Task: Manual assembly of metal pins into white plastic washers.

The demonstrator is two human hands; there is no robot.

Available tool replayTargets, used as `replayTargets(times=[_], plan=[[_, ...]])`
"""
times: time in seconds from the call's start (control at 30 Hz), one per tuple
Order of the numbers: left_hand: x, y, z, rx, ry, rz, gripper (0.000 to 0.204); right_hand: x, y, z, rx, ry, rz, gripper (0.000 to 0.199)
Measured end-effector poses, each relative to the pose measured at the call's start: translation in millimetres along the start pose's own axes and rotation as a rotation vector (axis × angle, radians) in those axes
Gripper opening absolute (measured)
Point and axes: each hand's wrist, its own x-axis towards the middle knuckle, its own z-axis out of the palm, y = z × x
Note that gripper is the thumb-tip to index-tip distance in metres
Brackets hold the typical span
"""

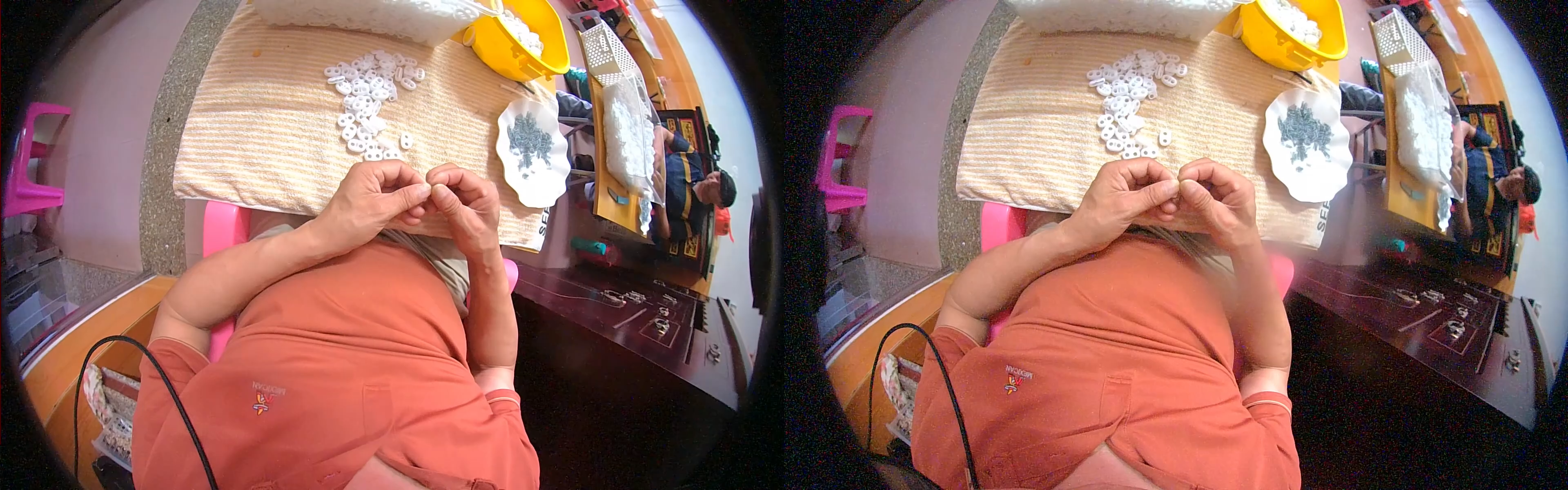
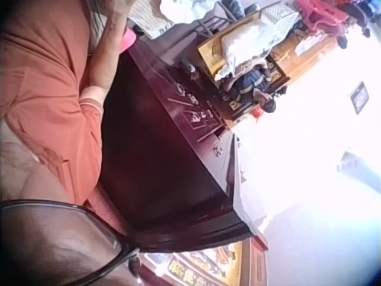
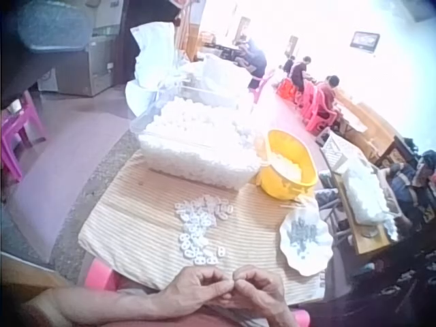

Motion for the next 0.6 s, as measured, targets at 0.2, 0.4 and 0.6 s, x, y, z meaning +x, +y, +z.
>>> replayTargets(times=[0.2,0.4,0.6], plan=[[1.7,4.9,0.2,-0.016,0.003,-0.017,0.016,2.8,-0.3,-0.9,0.008,-0.004,-0.004,0.011],[0.4,1.6,-0.2,-0.031,0.007,-0.024,0.017,0.0,0.0,1.8,0.039,0.020,0.017,0.012],[-1.3,1.3,0.9,-0.043,0.013,-0.026,0.017,-2.2,2.7,3.8,0.049,0.050,0.011,0.011]])
